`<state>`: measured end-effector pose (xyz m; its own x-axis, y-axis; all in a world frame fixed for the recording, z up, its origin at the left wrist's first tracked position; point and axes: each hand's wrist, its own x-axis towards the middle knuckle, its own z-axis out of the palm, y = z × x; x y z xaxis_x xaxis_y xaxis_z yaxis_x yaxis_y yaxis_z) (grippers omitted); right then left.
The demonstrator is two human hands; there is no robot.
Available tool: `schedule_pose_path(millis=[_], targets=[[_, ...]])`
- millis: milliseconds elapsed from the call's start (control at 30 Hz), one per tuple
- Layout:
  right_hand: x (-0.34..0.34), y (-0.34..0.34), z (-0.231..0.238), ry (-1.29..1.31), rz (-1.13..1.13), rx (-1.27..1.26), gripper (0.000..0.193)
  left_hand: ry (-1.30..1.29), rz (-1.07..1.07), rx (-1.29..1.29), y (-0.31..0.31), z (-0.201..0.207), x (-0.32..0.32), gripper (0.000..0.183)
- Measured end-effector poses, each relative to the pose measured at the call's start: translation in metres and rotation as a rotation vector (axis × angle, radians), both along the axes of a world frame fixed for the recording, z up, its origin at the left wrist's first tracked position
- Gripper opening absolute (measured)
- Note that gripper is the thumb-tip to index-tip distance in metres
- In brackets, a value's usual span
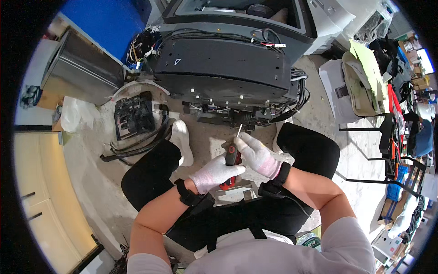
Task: Sorting screws into bins and using a screwdriver to disassemble a piece of electronic equipment.
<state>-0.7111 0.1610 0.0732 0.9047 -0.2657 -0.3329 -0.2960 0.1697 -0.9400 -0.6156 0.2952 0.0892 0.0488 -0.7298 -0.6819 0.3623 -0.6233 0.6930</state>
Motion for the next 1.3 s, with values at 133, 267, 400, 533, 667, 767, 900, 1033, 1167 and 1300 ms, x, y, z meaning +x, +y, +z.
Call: schedule_pose_path(millis=[133, 267, 400, 533, 667, 767, 900, 1033, 1167, 1300], targets=[[0.011, -0.018, -0.012, 0.002, -0.001, 0.106, 0.032, 0.033, -0.004, -0.065, -0.008, -0.008, -0.004, 0.022], [0.011, -0.023, -0.017, 0.015, -0.112, 0.151, 0.028, 0.245, 0.089, -0.044, -0.019, 0.001, 0.002, 0.027], [0.004, -0.032, -0.014, 0.000, -0.240, 0.220, 0.026, 0.354, 0.180, -0.143, -0.026, 0.005, 0.000, 0.041], [0.000, -0.043, 0.000, -0.032, -0.333, 0.204, 0.025, 0.227, 0.049, -0.118, -0.041, 0.017, 0.002, 0.043], [-0.003, -0.049, 0.001, -0.024, -0.355, 0.184, 0.024, 0.238, 0.036, -0.095, -0.051, 0.018, -0.005, 0.043], [-0.005, -0.052, -0.006, -0.061, -0.379, 0.136, 0.026, 0.193, 0.016, -0.089, -0.057, 0.011, -0.010, 0.039], [-0.014, -0.062, -0.002, -0.059, -0.488, -0.126, 0.027, 0.129, 0.060, -0.115, -0.063, 0.011, -0.013, 0.028], [-0.011, -0.077, -0.001, -0.251, -0.742, -0.433, 0.019, 0.022, 0.085, -0.058, -0.066, 0.009, -0.016, 0.019], [-0.012, -0.089, 0.013, -0.171, -0.554, -0.942, 0.021, 0.067, 0.137, -0.096, -0.068, -0.005, -0.018, 0.019], [-0.006, -0.092, 0.025, -0.091, -0.533, -1.089, 0.014, 0.024, 0.057, 0.017, -0.074, -0.013, -0.020, 0.020]])
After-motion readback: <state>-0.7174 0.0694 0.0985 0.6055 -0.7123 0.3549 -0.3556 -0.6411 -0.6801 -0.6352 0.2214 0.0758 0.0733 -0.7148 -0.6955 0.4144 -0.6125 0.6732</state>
